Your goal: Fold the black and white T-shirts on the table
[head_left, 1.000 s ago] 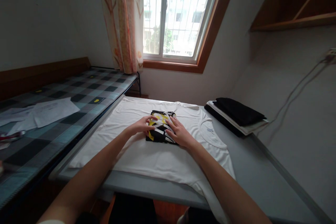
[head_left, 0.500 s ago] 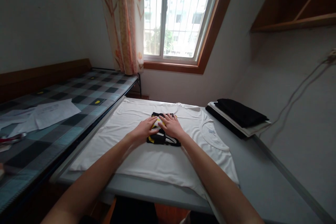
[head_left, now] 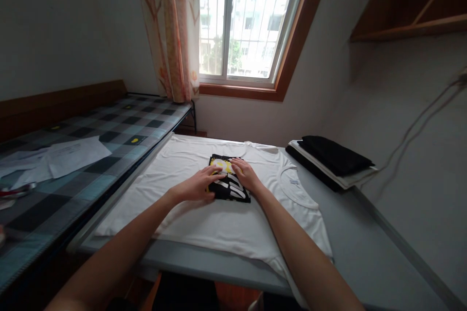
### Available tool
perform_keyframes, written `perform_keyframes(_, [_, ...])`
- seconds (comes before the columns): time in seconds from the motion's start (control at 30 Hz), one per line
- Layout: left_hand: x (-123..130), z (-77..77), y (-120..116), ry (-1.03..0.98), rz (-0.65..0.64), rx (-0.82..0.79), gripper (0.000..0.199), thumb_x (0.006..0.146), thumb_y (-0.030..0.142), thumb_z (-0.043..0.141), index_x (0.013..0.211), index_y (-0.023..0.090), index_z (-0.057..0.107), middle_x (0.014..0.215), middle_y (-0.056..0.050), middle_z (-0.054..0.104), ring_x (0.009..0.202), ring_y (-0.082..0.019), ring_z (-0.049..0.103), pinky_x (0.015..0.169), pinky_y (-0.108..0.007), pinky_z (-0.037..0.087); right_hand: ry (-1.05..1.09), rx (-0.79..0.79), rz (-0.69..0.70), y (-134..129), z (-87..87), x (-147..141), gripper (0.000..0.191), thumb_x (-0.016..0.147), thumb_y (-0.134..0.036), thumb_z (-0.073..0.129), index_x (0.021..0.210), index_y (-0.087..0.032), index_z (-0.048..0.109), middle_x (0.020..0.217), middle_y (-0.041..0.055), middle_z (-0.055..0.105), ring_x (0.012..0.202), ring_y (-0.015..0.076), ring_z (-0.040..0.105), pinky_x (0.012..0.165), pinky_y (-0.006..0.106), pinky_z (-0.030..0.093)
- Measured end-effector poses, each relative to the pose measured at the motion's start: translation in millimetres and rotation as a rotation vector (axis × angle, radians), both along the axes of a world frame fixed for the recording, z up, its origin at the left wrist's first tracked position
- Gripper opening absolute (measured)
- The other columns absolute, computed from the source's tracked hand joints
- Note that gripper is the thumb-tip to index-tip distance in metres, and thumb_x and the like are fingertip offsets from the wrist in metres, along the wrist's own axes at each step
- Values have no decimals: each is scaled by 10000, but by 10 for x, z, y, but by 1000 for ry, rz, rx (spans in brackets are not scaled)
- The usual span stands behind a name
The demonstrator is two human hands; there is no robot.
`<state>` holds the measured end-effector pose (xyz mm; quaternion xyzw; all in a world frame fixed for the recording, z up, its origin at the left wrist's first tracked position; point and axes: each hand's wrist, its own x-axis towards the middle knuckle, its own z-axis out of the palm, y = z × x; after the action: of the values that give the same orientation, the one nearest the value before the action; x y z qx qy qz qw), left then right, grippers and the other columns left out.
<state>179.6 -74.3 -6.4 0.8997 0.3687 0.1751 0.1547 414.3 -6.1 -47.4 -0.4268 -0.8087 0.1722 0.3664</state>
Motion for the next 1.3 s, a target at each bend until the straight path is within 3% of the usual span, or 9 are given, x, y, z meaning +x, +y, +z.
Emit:
perform_keyframes(0.13, [-20,-53,-52,55,19,106,722,706,123,635,1401,250,488,1506,-96,408,1397,-310,342,1158,-471,286,4,14,8,15,-16,-5,482,968,-451,369,1195,-167,686,1245,122,662,1268,241,522,1102,439,364])
perform_keyframes(0.4, [-15,-184,-236,119,17,133,683,757,52,470,1436,118,426,1564,-118,312,1477,-295,152,1184,-454,257,-9,20,23,28,-30,15,421,942,-398,429,1205,-185,680,1268,123,647,1261,238,529,1094,441,375])
perform_keyframes(0.5, [2,-80,-207,76,43,61,501,808,160,524,1305,181,588,1519,-86,402,1434,-295,283,1170,-430,287,34,35,-18,19,-15,21,413,949,-401,413,1186,-204,687,1247,111,659,1250,230,537,1088,434,382])
perform_keyframes(0.6, [46,61,-89,-24,165,26,309,902,287,480,1101,232,709,1374,-75,564,1265,-266,510,1100,-412,381,21,68,-80,-8,23,16,427,959,-422,395,1168,-194,690,1266,114,645,1270,225,516,1096,416,372])
perform_keyframes(0.73, [221,122,153,-125,316,82,325,916,272,457,1142,214,684,1324,-97,587,1237,-267,527,1083,-435,389,-148,22,-162,-72,74,-21,491,973,-460,359,1249,-166,639,1367,137,570,1340,259,440,1120,450,318])
perform_keyframes(0.83, [381,31,321,-149,277,122,394,916,241,453,1282,219,597,1453,-101,473,1377,-276,383,1131,-457,318,-245,-70,-210,-108,78,-45,563,976,-513,322,1369,-172,539,1487,143,438,1407,293,336,1131,502,268])
perform_keyframes(0.93, [471,-124,406,-113,224,148,472,925,338,486,1385,237,499,1537,-99,367,1448,-281,254,1169,-491,214,-304,-129,-183,-112,62,-45,601,977,-540,292,1430,-186,466,1547,134,339,1440,301,263,1140,525,228])
perform_keyframes(1.1, [459,-282,382,-54,240,81,571,908,484,500,1415,224,468,1526,-116,388,1446,-266,265,1187,-487,126,-302,-111,-196,-104,41,-40,566,985,-515,281,1395,-193,503,1526,131,382,1420,285,302,1137,505,234])
perform_keyframes(1.3, [443,-304,353,-81,315,63,574,919,494,485,1412,202,476,1521,-132,392,1449,-289,249,1177,-504,149,-235,-66,-544,-147,102,21,529,957,-519,354,1198,-163,662,1308,187,562,1197,337,498,989,494,384])
